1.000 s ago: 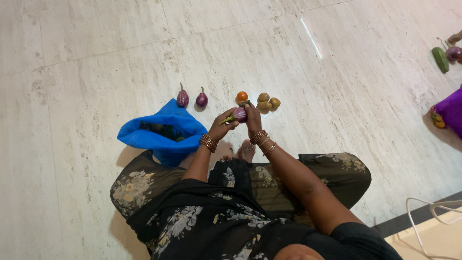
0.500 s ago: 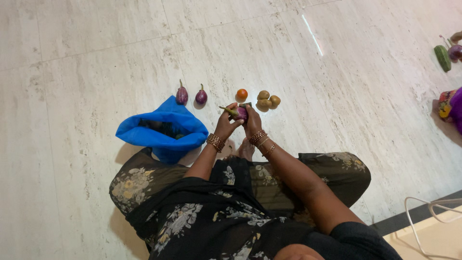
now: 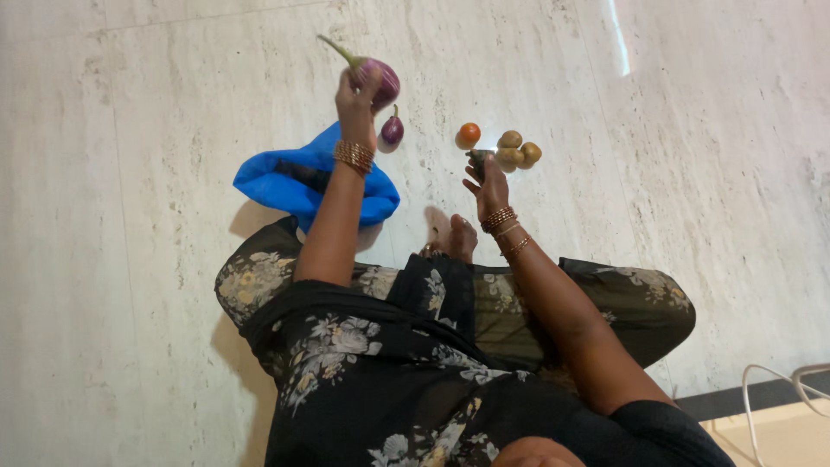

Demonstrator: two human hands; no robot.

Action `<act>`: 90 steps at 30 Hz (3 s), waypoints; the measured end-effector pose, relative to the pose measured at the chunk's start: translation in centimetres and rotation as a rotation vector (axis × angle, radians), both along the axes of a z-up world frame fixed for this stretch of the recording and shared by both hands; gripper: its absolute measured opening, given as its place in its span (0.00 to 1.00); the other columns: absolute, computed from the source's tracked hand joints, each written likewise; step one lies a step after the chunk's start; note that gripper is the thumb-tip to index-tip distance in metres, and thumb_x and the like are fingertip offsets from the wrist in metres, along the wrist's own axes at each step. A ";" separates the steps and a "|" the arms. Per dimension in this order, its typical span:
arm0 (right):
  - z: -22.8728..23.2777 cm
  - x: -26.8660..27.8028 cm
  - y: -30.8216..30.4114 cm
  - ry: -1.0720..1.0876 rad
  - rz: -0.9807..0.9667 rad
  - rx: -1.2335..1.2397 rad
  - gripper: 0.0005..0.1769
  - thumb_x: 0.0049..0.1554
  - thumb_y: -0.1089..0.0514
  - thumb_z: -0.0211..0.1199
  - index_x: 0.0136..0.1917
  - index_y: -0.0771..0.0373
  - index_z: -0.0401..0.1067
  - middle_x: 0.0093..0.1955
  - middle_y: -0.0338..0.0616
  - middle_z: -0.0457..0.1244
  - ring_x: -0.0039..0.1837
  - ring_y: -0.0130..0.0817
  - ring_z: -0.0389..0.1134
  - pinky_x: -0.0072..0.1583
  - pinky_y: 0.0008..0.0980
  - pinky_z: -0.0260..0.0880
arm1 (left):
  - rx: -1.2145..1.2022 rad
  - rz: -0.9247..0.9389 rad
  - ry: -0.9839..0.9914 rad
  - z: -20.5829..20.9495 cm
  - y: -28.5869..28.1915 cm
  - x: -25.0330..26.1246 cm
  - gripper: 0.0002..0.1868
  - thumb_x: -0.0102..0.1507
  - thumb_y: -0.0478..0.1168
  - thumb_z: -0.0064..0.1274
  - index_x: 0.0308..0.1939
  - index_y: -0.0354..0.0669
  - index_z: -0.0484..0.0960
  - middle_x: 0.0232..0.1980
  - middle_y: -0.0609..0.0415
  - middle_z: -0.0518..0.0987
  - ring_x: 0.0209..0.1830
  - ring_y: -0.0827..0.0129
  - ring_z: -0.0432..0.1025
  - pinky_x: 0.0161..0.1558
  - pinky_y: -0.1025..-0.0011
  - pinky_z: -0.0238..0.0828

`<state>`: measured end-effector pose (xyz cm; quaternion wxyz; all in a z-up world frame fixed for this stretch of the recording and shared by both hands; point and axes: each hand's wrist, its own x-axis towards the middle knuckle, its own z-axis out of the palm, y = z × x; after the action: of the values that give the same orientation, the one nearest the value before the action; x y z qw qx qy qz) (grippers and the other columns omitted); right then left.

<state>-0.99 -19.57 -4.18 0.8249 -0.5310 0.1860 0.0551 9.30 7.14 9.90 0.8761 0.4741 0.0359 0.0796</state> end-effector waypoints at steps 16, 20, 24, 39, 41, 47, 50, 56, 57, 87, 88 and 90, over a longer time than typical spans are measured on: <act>-1.2 -0.2 -0.9 0.009 -0.022 -0.214 0.28 0.65 0.37 0.48 0.65 0.59 0.72 0.63 0.41 0.66 0.62 0.31 0.64 0.61 0.39 0.69 | 1.304 0.175 0.465 10.9 -1.6 -0.2 0.31 0.51 0.66 0.65 0.42 0.45 0.83 0.49 0.44 0.80 0.53 0.47 0.73 0.57 0.47 0.67; -1.3 -0.3 -1.2 0.014 -0.004 -0.239 0.29 0.65 0.38 0.47 0.65 0.59 0.73 0.63 0.40 0.66 0.61 0.30 0.63 0.61 0.37 0.68 | 1.272 0.122 0.635 10.2 -1.1 0.1 0.32 0.48 0.66 0.65 0.44 0.47 0.85 0.51 0.41 0.82 0.56 0.48 0.74 0.61 0.51 0.68; -1.5 -0.3 -1.4 0.029 -0.001 -0.252 0.29 0.65 0.37 0.46 0.65 0.58 0.73 0.63 0.38 0.67 0.60 0.29 0.63 0.61 0.37 0.68 | 1.028 0.125 0.662 7.9 -1.5 0.4 0.37 0.43 0.63 0.69 0.47 0.44 0.83 0.62 0.30 0.66 0.54 0.41 0.72 0.55 0.52 0.72; -1.9 -0.6 -1.2 0.035 0.037 -0.288 0.32 0.65 0.34 0.46 0.64 0.58 0.75 0.59 0.39 0.67 0.58 0.29 0.63 0.61 0.35 0.67 | 1.564 -0.227 0.500 3.8 -5.5 3.8 0.33 0.51 0.61 0.59 0.56 0.50 0.83 0.68 0.42 0.69 0.71 0.39 0.58 0.66 0.33 0.55; -1.8 -0.5 -1.3 0.040 0.044 -0.281 0.32 0.65 0.33 0.45 0.64 0.57 0.75 0.58 0.38 0.67 0.58 0.28 0.63 0.61 0.35 0.67 | 1.668 -0.333 0.483 0.8 -7.0 5.2 0.31 0.58 0.61 0.54 0.60 0.52 0.83 0.71 0.43 0.68 0.74 0.39 0.57 0.68 0.30 0.54; -1.6 -0.7 -1.4 0.052 0.038 -0.260 0.31 0.65 0.33 0.47 0.64 0.58 0.74 0.56 0.38 0.66 0.58 0.28 0.63 0.62 0.35 0.67 | 2.059 -0.517 0.472 -9.7 -8.8 6.9 0.52 0.54 0.72 0.62 0.72 0.44 0.70 0.83 0.46 0.38 0.79 0.33 0.38 0.63 0.22 0.49; -1.4 -0.6 -1.7 0.038 0.063 -0.282 0.32 0.65 0.33 0.46 0.64 0.58 0.74 0.57 0.37 0.66 0.58 0.28 0.63 0.62 0.35 0.67 | 2.062 -0.586 0.488 -10.1 -9.2 6.3 0.45 0.57 0.70 0.60 0.71 0.51 0.73 0.86 0.49 0.33 0.83 0.33 0.34 0.65 0.23 0.51; -2.0 -0.2 -1.9 0.022 0.050 -0.284 0.31 0.64 0.33 0.47 0.64 0.55 0.75 0.58 0.35 0.67 0.58 0.26 0.63 0.60 0.33 0.66 | 1.968 -0.519 0.495 -5.7 -8.1 4.8 0.50 0.55 0.75 0.55 0.75 0.55 0.66 0.84 0.46 0.32 0.81 0.32 0.33 0.64 0.23 0.53; -2.2 -0.1 -1.8 0.019 0.040 -0.279 0.31 0.65 0.33 0.47 0.64 0.56 0.75 0.58 0.36 0.67 0.58 0.26 0.63 0.60 0.33 0.66 | 1.918 -0.512 0.543 -4.4 -7.9 4.7 0.52 0.54 0.77 0.54 0.75 0.56 0.65 0.84 0.44 0.33 0.80 0.31 0.34 0.64 0.24 0.53; -3.2 0.1 -1.8 0.015 0.100 -0.308 0.31 0.65 0.35 0.47 0.64 0.58 0.75 0.58 0.38 0.67 0.60 0.29 0.65 0.61 0.36 0.69 | 1.751 -0.571 0.648 7.3 -6.0 0.5 0.73 0.46 0.80 0.62 0.80 0.43 0.47 0.81 0.38 0.42 0.78 0.32 0.43 0.61 0.26 0.60; -3.0 0.1 -1.9 0.015 0.106 -0.311 0.31 0.65 0.34 0.47 0.64 0.58 0.75 0.58 0.38 0.67 0.60 0.29 0.65 0.61 0.36 0.69 | 1.758 -0.563 0.619 7.2 -6.1 0.4 0.72 0.45 0.78 0.64 0.80 0.44 0.49 0.81 0.39 0.45 0.79 0.32 0.44 0.62 0.28 0.61; -2.8 0.2 -1.8 0.017 0.115 -0.312 0.31 0.65 0.34 0.47 0.64 0.57 0.74 0.60 0.38 0.67 0.62 0.29 0.65 0.61 0.36 0.69 | 1.774 -0.545 0.559 7.0 -6.1 0.3 0.71 0.43 0.76 0.67 0.79 0.45 0.54 0.80 0.41 0.50 0.80 0.33 0.46 0.65 0.31 0.62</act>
<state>-0.79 -21.36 -6.95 0.7263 -0.6619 0.1687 0.0773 9.58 1.02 16.92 0.1478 0.9567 0.0587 -0.2438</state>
